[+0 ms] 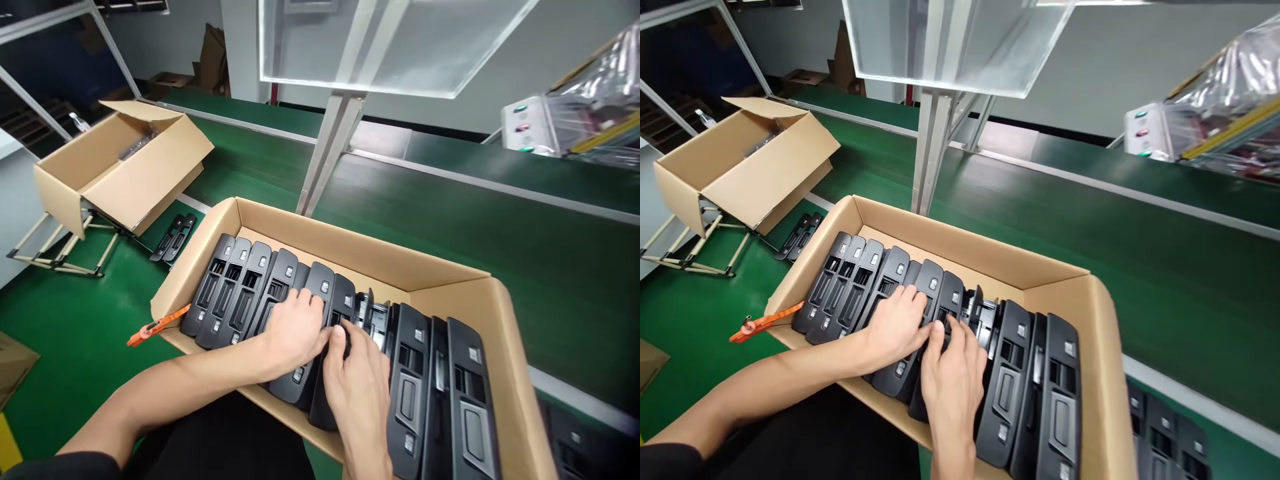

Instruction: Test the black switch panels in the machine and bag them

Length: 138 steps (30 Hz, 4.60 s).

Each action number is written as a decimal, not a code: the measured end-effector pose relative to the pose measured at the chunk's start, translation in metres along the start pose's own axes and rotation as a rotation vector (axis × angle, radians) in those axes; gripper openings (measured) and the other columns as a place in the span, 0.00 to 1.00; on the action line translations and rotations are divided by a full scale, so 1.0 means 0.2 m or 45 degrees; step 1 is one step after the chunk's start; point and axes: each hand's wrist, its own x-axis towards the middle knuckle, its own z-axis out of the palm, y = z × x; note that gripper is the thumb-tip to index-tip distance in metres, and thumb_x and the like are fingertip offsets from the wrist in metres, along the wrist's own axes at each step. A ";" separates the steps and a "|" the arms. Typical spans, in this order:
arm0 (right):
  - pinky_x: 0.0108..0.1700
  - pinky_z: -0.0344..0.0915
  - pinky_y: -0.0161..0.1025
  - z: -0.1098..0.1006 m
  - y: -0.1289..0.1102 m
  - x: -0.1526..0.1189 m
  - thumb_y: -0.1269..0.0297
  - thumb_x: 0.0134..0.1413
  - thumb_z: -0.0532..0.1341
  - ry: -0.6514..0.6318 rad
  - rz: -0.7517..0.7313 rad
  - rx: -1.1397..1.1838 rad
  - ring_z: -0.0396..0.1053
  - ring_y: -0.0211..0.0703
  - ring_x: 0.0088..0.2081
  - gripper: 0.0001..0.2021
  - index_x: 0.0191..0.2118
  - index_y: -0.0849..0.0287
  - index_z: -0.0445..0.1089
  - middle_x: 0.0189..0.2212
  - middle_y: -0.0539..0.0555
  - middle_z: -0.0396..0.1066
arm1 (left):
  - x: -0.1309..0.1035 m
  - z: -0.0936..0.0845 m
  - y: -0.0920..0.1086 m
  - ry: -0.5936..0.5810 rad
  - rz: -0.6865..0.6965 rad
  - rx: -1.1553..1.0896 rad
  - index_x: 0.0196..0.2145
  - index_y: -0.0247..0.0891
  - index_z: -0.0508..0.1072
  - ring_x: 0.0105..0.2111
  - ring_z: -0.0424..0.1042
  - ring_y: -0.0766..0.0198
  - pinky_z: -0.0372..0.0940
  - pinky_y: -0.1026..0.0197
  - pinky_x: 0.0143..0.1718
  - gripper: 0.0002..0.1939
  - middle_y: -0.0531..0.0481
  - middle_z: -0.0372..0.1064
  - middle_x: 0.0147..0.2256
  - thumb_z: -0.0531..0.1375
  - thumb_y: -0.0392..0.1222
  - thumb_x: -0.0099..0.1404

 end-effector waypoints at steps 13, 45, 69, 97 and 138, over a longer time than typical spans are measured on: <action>0.58 0.67 0.60 -0.01 -0.02 0.00 0.32 0.67 0.50 -0.018 -0.034 -0.078 0.66 0.68 0.60 0.37 0.58 0.60 0.75 0.60 0.69 0.69 | -0.21 -0.06 -0.50 0.724 -0.140 0.054 0.48 0.38 0.73 0.45 0.75 0.50 0.71 0.50 0.47 0.11 0.40 0.77 0.44 0.59 0.48 0.76; 0.32 0.66 0.42 -0.68 0.12 -0.10 0.40 0.65 0.58 0.397 0.568 0.306 0.71 0.48 0.31 0.23 0.47 0.56 0.74 0.35 0.57 0.76 | -0.30 0.03 -0.69 0.584 -0.078 -0.036 0.54 0.35 0.73 0.51 0.74 0.41 0.69 0.42 0.55 0.29 0.34 0.77 0.49 0.51 0.64 0.76; 0.32 0.67 0.38 -0.76 -0.32 -0.26 0.46 0.60 0.68 -0.266 0.681 1.261 0.65 0.43 0.28 0.16 0.34 0.54 0.73 0.27 0.52 0.70 | -0.29 0.00 -0.68 0.560 -0.126 -0.057 0.55 0.38 0.73 0.54 0.72 0.41 0.68 0.41 0.59 0.26 0.37 0.77 0.50 0.53 0.62 0.75; 0.28 0.54 0.40 -0.40 0.37 0.04 0.60 0.70 0.53 0.126 0.148 -0.734 0.69 0.48 0.32 0.13 0.47 0.61 0.71 0.39 0.61 0.73 | -0.28 0.02 -0.70 0.613 -0.047 0.012 0.54 0.32 0.73 0.51 0.74 0.42 0.70 0.42 0.55 0.27 0.34 0.78 0.48 0.53 0.60 0.77; 0.67 0.64 0.59 0.04 -0.38 -0.11 0.62 0.73 0.58 -0.341 -1.169 -0.056 0.63 0.58 0.69 0.18 0.63 0.51 0.74 0.64 0.57 0.73 | -0.15 -0.02 -0.82 0.542 -0.295 0.177 0.37 0.38 0.73 0.49 0.76 0.48 0.70 0.46 0.56 0.13 0.38 0.77 0.39 0.51 0.40 0.76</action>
